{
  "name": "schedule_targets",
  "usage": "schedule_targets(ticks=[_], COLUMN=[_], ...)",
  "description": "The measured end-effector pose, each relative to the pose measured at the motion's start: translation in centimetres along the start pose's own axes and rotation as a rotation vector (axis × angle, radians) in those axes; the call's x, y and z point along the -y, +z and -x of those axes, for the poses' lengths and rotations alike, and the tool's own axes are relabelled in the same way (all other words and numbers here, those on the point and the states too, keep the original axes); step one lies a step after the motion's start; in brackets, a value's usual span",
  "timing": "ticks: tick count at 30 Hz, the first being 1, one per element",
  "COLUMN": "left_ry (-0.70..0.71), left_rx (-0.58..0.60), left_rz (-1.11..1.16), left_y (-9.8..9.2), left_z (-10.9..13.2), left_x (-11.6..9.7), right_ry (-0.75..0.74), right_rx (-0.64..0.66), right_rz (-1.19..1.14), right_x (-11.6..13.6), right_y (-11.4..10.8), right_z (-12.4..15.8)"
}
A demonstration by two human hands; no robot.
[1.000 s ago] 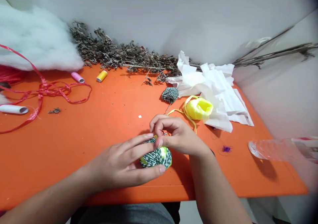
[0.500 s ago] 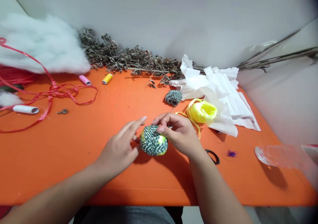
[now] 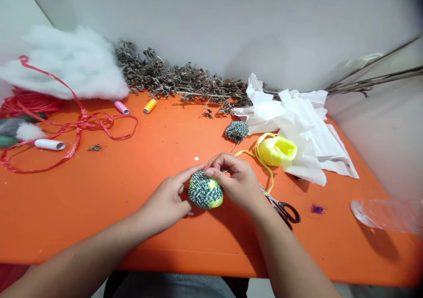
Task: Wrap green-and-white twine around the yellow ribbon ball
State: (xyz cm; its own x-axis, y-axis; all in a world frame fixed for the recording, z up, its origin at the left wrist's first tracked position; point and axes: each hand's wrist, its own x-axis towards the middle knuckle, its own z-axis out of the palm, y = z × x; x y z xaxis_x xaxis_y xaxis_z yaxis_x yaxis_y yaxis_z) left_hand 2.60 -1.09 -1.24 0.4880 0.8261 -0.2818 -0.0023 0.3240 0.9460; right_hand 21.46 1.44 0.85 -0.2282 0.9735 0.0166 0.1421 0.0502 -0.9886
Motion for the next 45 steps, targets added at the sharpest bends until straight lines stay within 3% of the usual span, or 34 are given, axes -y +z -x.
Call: schedule_targets(ticks=[4, 10, 18, 20, 23, 25, 28, 31, 34, 39, 45], left_ry=[0.101, 0.013, -0.041, -0.05, -0.063, -0.057, 0.017, 0.119, 0.185, 0.249, 0.241], left_rx=[-0.013, 0.176, 0.128, 0.108, 0.028, -0.043, -0.123, -0.148, -0.127, -0.099, -0.086], left_rz=[0.052, 0.224, 0.199, 0.209, 0.229, 0.229, 0.156, 0.065, 0.019, -0.063, -0.156], left_y=[0.1, -0.7, -0.4, -0.4, -0.7, -0.8, -0.9, -0.7, -0.7, -0.8, -0.8], left_z=[-0.3, -0.2, -0.2, -0.2, -0.1, -0.2, -0.2, -0.2, -0.1, 0.0, 0.2], left_x=[0.0, -0.4, -1.3, -1.2, -1.0, -1.0, -1.0, -1.0, -0.7, -0.2, 0.4], right_ry=[-0.013, -0.108, -0.209, -0.261, -0.362, -0.353, -0.202, -0.06, -0.015, 0.029, 0.076], right_rx=[-0.024, 0.03, 0.151, 0.102, -0.179, -0.307, -0.179, 0.044, 0.147, 0.073, -0.017], right_rz=[0.074, 0.208, 0.145, 0.224, 0.469, 0.578, 0.606, 0.513, 0.283, -0.078, -0.194], right_x=[0.1, 0.2, 0.7, 0.7, 0.6, 0.5, 0.5, 0.6, 0.6, 0.1, -0.1], right_y=[-0.2, -0.1, 0.1, -0.1, -0.7, -1.1, -1.5, -1.4, -0.8, -0.1, -0.4], right_z=[-0.1, 0.0, 0.1, 0.1, 0.2, 0.2, 0.3, 0.2, 0.1, 0.0, -0.2])
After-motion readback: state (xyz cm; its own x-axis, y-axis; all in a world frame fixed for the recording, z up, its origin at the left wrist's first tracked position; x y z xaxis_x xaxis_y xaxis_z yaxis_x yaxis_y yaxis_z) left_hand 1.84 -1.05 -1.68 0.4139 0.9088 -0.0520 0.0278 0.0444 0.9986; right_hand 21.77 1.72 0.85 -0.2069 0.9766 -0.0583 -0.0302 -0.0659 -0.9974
